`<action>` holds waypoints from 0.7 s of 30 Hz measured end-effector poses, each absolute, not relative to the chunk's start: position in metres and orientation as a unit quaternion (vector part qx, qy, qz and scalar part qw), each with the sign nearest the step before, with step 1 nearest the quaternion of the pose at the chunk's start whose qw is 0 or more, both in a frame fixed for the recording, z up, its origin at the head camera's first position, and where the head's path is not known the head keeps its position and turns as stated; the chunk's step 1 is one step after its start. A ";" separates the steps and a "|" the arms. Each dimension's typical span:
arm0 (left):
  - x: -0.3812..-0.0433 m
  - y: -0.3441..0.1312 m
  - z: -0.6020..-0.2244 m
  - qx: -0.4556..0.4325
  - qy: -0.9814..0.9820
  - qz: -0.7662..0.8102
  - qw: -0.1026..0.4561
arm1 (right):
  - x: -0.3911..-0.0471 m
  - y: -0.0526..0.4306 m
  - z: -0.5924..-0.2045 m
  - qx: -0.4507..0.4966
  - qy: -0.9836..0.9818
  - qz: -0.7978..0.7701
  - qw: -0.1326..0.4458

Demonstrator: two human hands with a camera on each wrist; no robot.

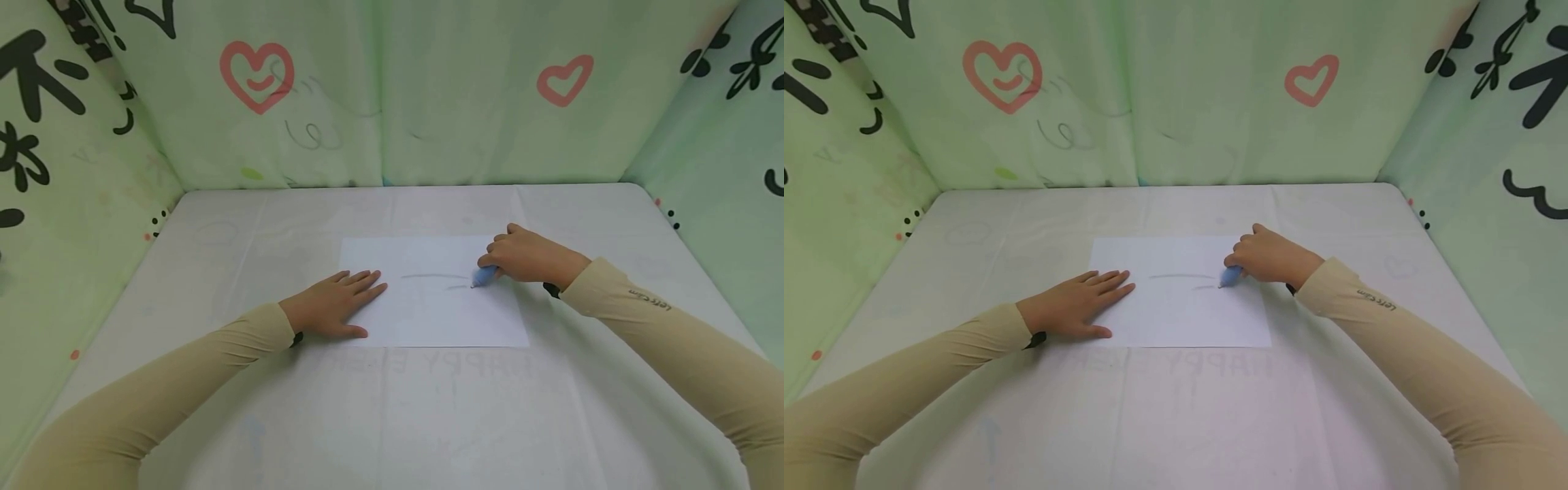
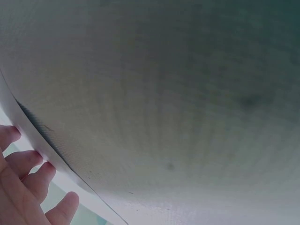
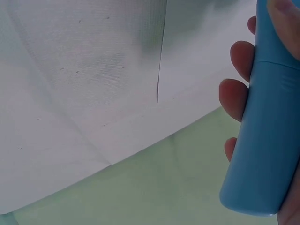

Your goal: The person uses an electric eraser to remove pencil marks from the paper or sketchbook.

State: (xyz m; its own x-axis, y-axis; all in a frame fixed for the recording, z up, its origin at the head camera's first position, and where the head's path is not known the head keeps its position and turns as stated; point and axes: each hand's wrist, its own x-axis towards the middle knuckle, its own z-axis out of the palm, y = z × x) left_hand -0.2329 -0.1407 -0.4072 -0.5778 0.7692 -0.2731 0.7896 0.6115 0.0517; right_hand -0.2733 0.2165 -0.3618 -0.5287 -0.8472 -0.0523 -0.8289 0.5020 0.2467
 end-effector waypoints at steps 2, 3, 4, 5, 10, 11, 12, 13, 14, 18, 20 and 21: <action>-0.233 -0.141 -0.407 0.439 0.887 -0.036 0.136 | -0.273 0.215 -0.361 0.486 -0.865 -0.119 0.038; -0.232 -0.141 -0.407 0.439 0.887 -0.036 0.137 | -0.273 0.214 -0.361 0.487 -0.864 -0.118 0.038; -0.232 -0.141 -0.406 0.438 0.888 -0.036 0.138 | -0.273 0.214 -0.361 0.488 -0.864 -0.118 0.038; -0.232 -0.141 -0.406 0.437 0.888 -0.036 0.138 | -0.273 0.213 -0.361 0.489 -0.863 -0.118 0.037; -0.232 -0.140 -0.406 0.437 0.888 -0.038 0.139 | -0.273 0.212 -0.360 0.487 -0.865 -0.119 0.023; -0.232 -0.140 -0.406 0.437 0.888 -0.039 0.139 | -0.273 0.212 -0.360 0.485 -0.866 -0.121 0.021; -0.232 -0.140 -0.406 0.436 0.888 -0.040 0.139 | -0.273 0.212 -0.360 0.482 -0.867 -0.124 0.020; -0.232 -0.140 -0.406 0.436 0.888 -0.041 0.139 | -0.273 0.212 -0.359 0.480 -0.868 -0.127 0.019; -0.232 -0.140 -0.406 0.436 0.888 -0.040 0.139 | -0.273 0.213 -0.359 0.478 -0.868 -0.131 0.018; -0.232 -0.140 -0.406 0.436 0.888 -0.036 0.139 | -0.273 0.215 -0.357 0.468 -0.873 -0.137 0.007; -0.232 -0.140 -0.406 0.437 0.888 -0.034 0.138 | -0.272 0.216 -0.356 0.465 -0.875 -0.135 0.001; -0.232 -0.141 -0.406 0.437 0.888 -0.035 0.138 | -0.272 0.216 -0.355 0.464 -0.875 -0.134 0.000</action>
State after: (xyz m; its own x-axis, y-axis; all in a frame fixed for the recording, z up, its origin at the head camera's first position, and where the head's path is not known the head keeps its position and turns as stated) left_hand -0.2317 -0.1405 -0.4063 -0.5797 0.7668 -0.2755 0.7861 0.6153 0.0586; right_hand -0.2718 0.2162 -0.3551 -0.5685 -0.8132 -0.1243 -0.8133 0.5328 0.2339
